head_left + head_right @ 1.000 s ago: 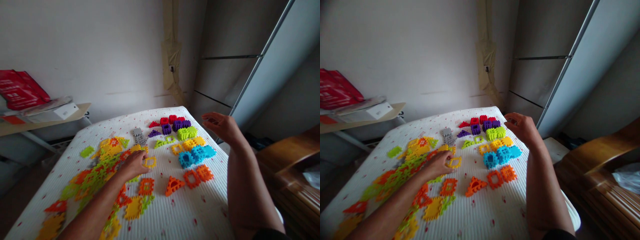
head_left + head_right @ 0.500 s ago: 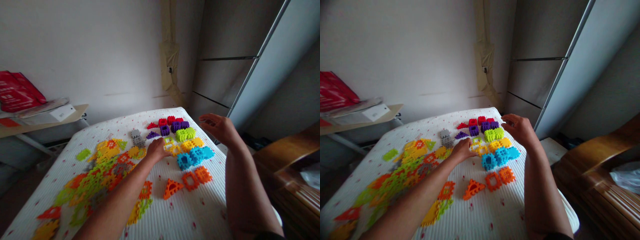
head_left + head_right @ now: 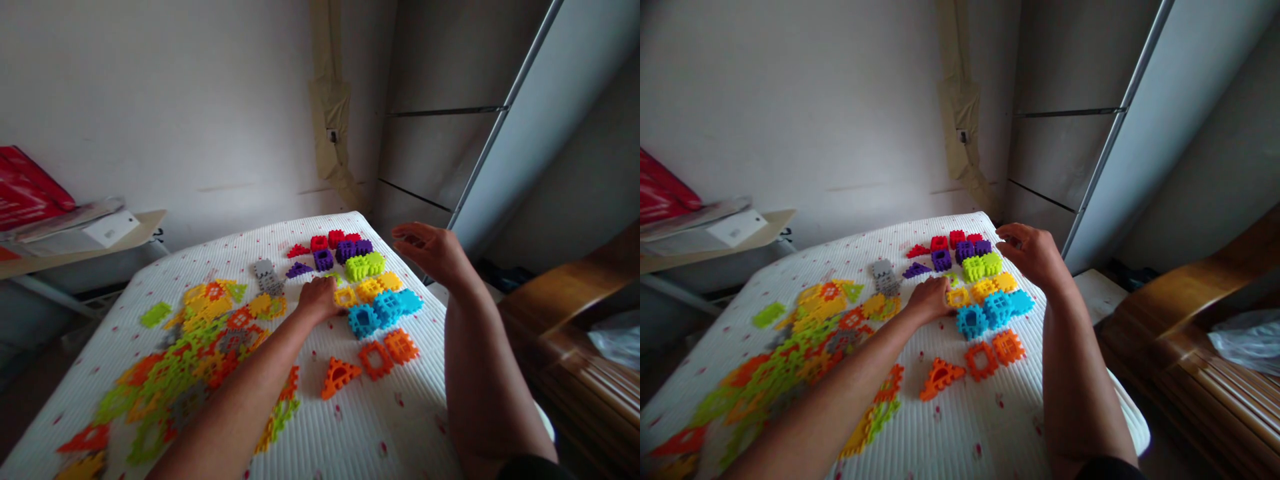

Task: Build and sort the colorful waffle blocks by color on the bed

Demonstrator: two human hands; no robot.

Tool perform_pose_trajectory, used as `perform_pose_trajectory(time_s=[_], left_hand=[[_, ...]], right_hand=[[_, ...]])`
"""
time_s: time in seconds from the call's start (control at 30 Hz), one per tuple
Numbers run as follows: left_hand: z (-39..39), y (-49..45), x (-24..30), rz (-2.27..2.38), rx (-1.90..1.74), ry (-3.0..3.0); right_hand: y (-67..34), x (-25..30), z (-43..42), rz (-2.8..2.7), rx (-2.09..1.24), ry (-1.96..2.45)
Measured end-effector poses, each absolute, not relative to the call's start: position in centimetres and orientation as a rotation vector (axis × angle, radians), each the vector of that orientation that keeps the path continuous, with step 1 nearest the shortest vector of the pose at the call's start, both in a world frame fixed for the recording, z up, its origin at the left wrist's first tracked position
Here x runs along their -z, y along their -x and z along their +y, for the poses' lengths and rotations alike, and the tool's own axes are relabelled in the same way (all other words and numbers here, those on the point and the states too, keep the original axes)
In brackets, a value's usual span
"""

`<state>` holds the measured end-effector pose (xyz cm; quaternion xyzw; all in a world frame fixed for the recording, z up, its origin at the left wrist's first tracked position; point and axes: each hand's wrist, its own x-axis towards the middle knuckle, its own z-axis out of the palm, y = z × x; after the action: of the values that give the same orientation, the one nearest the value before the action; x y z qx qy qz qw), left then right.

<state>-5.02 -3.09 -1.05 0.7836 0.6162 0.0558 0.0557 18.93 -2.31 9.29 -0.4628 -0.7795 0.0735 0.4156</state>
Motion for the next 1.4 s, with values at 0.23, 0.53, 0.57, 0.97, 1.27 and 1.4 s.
perform_pose_trajectory(time_s=[0.23, 0.53, 0.57, 0.97, 1.27, 1.4], left_hand=[[-3.3, 4.7, 1.4, 1.878, -0.170, -2.404], [-3.1, 4.7, 1.9, 1.889, -0.186, -2.421], [-3.1, 4.7, 1.9, 1.887, -0.187, -2.421], [-5.0, 7.8, 0.6, 1.939, -0.248, -2.344], [-5.5, 21.3, -0.3, 2.197, -0.264, -1.958], [-5.7, 23.3, 0.9, 2.099, -0.281, -1.837]], right_hand=[[-18.9, -9.3, -2.3, -1.957, -0.184, 1.161], [-18.9, -9.3, -2.3, -1.957, -0.191, 1.191], [-18.9, -9.3, -2.3, -1.958, -0.194, 1.189], [-19.5, -8.8, -2.0, -1.935, -0.209, 1.216], [-18.5, -9.1, -2.3, -1.996, -0.149, 1.165], [-18.2, -9.1, -2.2, -2.005, -0.163, 1.167]])
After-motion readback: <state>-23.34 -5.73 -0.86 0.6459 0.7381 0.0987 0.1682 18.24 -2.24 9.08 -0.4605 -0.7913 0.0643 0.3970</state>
